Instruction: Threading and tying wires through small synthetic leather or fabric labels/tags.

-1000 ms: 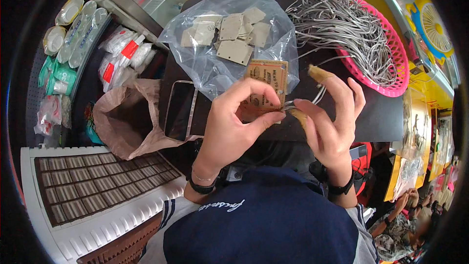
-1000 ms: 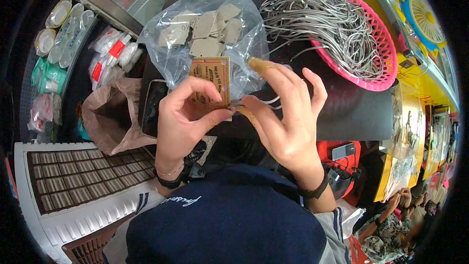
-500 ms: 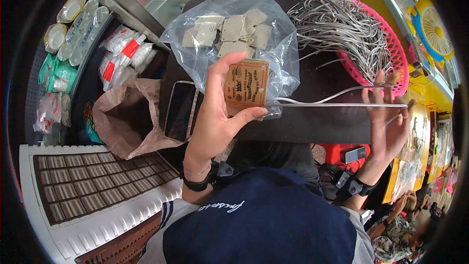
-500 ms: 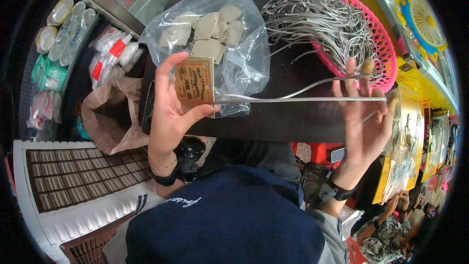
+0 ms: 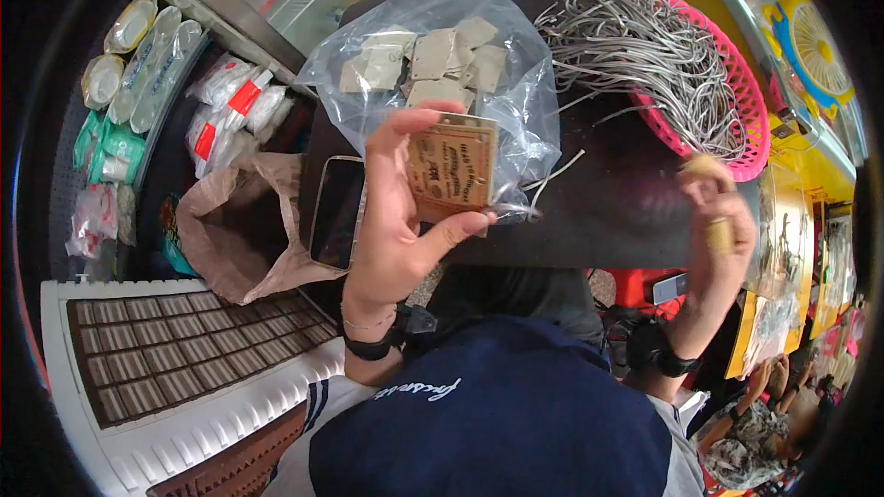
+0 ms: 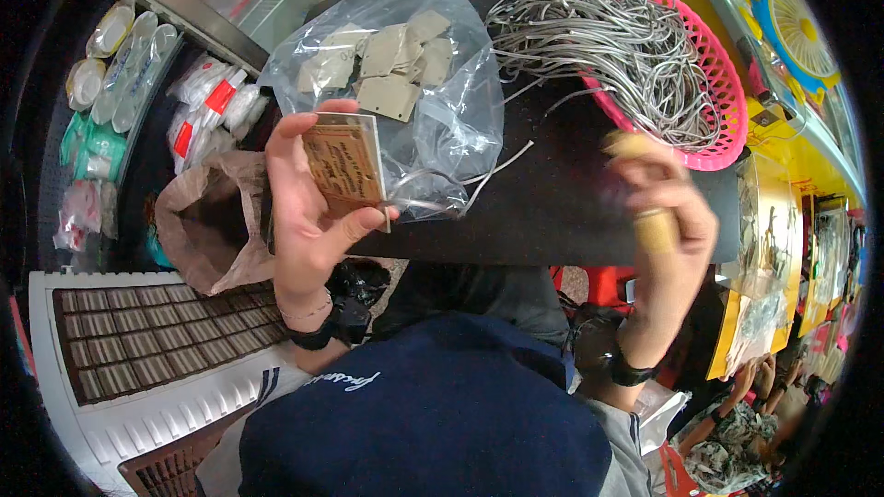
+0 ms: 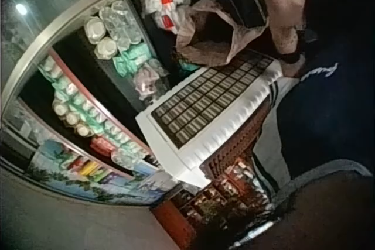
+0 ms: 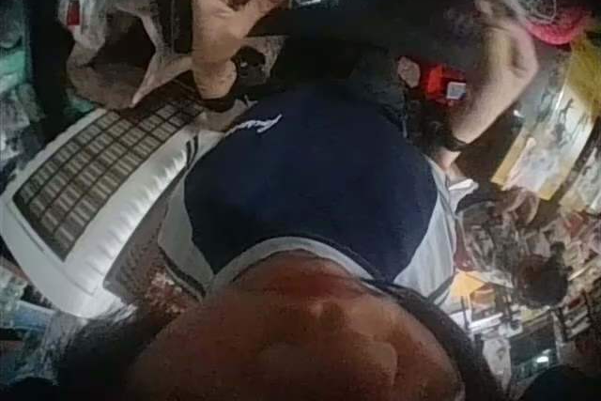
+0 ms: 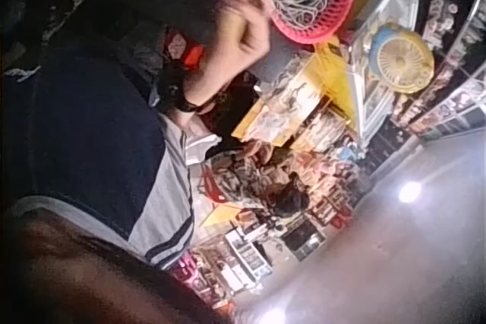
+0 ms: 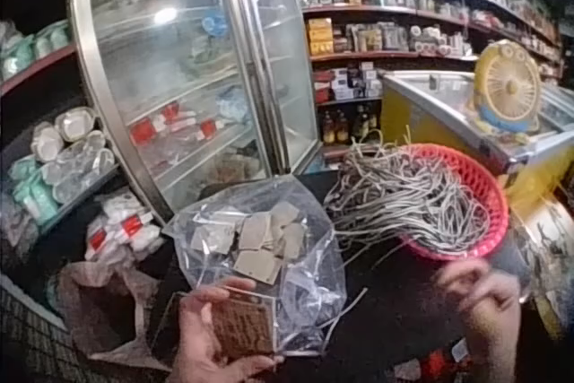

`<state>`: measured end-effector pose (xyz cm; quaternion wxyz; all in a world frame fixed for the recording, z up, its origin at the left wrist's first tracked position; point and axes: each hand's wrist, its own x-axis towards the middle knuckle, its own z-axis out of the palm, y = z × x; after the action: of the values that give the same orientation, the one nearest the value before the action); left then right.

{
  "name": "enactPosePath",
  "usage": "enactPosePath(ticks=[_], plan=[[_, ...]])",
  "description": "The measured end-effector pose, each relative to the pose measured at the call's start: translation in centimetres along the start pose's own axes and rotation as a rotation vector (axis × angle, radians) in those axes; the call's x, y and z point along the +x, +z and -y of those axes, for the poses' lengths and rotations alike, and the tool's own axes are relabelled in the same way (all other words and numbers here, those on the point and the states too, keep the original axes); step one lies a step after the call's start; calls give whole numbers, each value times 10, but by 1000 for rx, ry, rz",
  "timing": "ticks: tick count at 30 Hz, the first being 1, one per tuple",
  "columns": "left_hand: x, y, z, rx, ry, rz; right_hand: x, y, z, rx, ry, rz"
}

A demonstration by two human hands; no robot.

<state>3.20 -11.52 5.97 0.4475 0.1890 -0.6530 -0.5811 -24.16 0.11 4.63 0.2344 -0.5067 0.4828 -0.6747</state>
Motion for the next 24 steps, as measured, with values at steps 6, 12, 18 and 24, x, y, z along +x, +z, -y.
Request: enactPosePath(ticks=[6, 12, 18, 24], plan=[[1, 15, 3, 89, 52, 106, -4, 71, 18, -72, 192, 400], [2, 8, 0, 103, 34, 10, -5, 52, 11, 596, 280, 335], [4, -6, 2, -19, -8, -107, -4, -1, 4, 832, 251, 196], [1, -6, 3, -45, -19, 4, 2, -2, -9, 667, 187, 25]])
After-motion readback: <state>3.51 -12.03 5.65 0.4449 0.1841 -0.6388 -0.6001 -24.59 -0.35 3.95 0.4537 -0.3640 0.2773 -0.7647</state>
